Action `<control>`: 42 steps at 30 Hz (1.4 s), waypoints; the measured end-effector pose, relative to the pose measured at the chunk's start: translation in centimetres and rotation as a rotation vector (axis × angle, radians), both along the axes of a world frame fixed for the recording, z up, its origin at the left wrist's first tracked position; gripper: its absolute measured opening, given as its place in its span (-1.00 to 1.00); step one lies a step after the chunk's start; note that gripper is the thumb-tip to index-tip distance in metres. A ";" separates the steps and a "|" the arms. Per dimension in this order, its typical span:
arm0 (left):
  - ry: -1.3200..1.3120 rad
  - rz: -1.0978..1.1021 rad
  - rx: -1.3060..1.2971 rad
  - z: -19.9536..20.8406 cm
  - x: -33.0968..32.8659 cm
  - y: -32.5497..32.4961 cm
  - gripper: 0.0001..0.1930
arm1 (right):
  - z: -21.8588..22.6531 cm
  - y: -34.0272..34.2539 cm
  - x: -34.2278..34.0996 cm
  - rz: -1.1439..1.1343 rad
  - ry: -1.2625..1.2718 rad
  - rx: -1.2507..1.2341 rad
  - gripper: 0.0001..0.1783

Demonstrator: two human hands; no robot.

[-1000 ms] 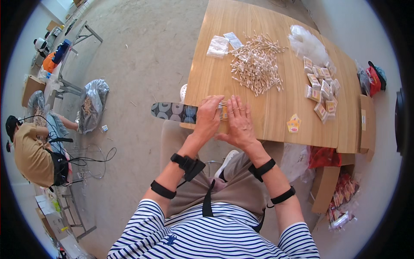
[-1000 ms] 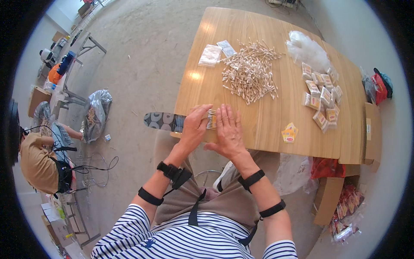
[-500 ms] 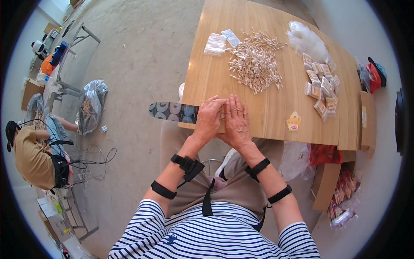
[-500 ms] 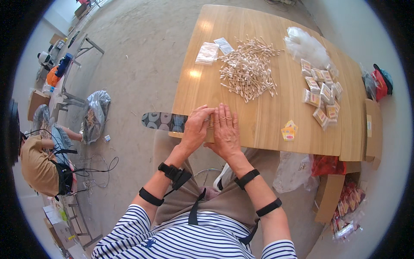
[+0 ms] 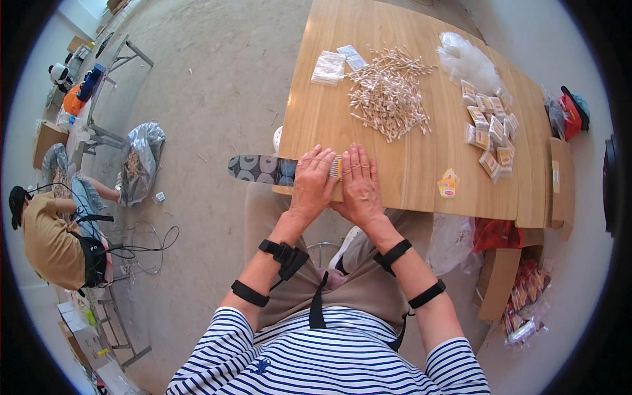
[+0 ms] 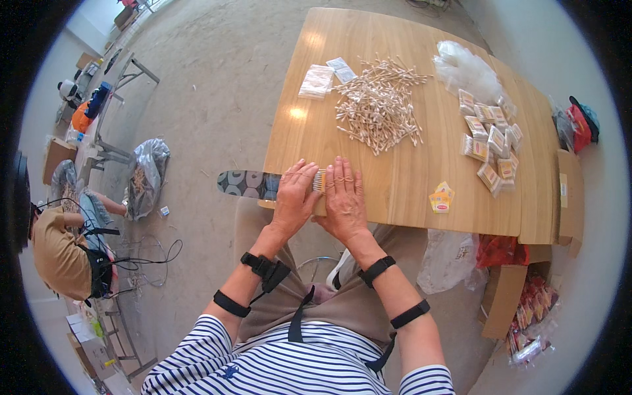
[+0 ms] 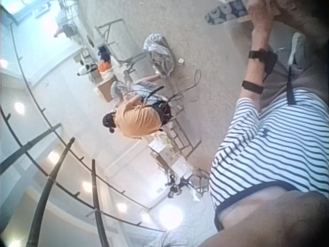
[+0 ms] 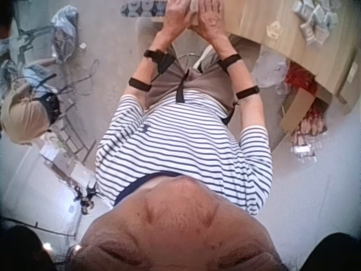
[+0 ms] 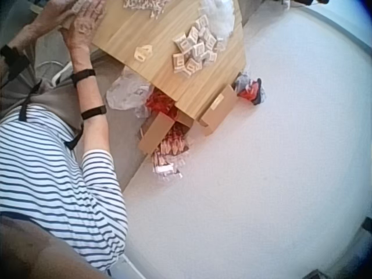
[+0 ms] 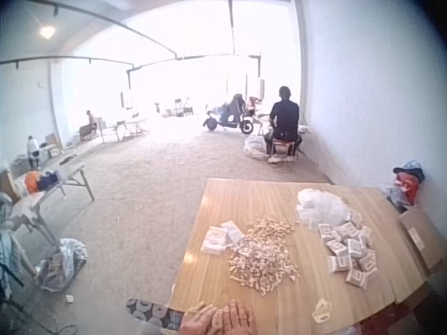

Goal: Packing bunches of cotton swabs into small plastic packets.

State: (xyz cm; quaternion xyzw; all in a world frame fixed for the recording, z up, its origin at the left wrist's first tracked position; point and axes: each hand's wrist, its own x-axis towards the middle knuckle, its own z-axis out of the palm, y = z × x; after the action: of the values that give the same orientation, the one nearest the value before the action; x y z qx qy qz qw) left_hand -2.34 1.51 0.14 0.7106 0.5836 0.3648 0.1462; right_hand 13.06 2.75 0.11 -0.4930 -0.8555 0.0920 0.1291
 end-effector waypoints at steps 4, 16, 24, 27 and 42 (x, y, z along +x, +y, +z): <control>0.006 0.008 0.004 0.0 0.0 -0.2 -0.50 | 0.0 -0.1 -0.1 -0.002 -0.006 -0.004 0.27; 0.106 0.079 0.085 0.4 0.8 -1.1 -0.60 | -0.4 0.0 -0.2 -0.012 0.012 0.059 0.21; 0.103 0.047 0.172 0.3 1.5 -0.3 -0.91 | -0.1 0.0 0.0 0.003 0.013 0.018 0.25; 0.074 0.077 0.169 0.0 1.8 -0.3 -0.92 | -0.4 -0.1 -0.3 -0.009 0.013 0.032 0.23; 0.072 0.134 0.147 0.2 1.5 -1.3 -0.88 | -0.9 -0.3 -0.7 -0.050 -0.024 0.102 0.15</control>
State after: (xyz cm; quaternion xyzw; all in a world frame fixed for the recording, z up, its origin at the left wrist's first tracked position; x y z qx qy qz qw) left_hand -0.87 0.18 0.37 0.6915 0.6062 0.3900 0.0479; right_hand 12.38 2.45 -0.83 -0.5080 -0.8480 0.0392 0.1461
